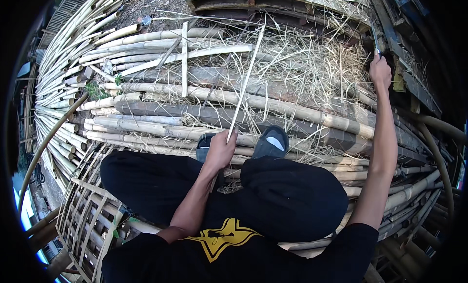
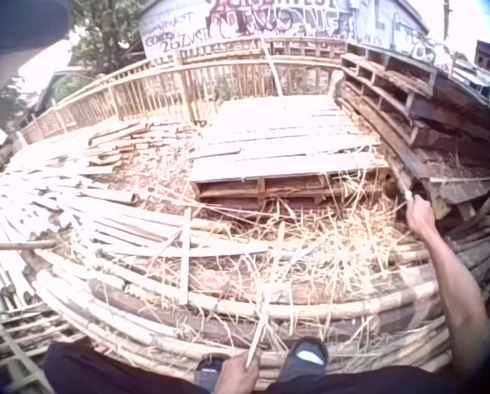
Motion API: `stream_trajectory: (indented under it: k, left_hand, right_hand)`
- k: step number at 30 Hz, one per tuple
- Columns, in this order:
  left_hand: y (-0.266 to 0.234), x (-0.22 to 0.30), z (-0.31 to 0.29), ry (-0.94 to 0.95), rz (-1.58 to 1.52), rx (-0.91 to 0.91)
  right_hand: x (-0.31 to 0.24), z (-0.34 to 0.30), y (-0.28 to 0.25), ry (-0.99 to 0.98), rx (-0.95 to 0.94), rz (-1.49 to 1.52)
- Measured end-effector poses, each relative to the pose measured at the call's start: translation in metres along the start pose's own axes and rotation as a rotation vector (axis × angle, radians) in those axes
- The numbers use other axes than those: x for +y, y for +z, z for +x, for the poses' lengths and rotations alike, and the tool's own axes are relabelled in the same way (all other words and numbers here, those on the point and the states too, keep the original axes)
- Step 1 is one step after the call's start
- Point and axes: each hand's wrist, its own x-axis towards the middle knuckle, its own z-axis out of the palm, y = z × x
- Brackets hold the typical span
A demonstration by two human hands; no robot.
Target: The person holds a strip of bamboo by hand and shaves along its length using a knife.
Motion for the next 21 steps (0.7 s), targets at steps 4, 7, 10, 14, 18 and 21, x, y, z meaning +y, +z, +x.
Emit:
stream_trajectory:
  k: [4, 7, 10, 14, 18, 21]
  left_hand:
    - [0.001, 0.003, 0.005, 0.074, 0.000, -0.010]
    - [0.002, 0.020, -0.001, 0.062, -0.112, -0.005]
    - [0.010, 0.011, 0.008, 0.013, -0.252, -0.046]
    - [0.020, -0.005, 0.015, 0.051, -0.316, -0.041]
    - [0.013, 0.006, 0.012, 0.022, -0.354, -0.050]
    - [0.016, -0.002, 0.017, 0.069, -0.323, -0.008]
  right_hand:
    - [-0.016, -0.071, 0.028, -0.245, -0.325, 0.368]
    - [-0.072, -0.175, 0.018, -0.026, -0.799, 1.035]
    - [-0.106, -0.243, 0.012, 0.014, -1.017, 1.208]
    - [-0.135, -0.288, 0.017, 0.000, -1.109, 1.272]
    - [-0.139, -0.304, 0.037, -0.236, -0.966, 1.159]
    - [-0.129, -0.318, 0.036, -0.561, -0.747, 0.824]
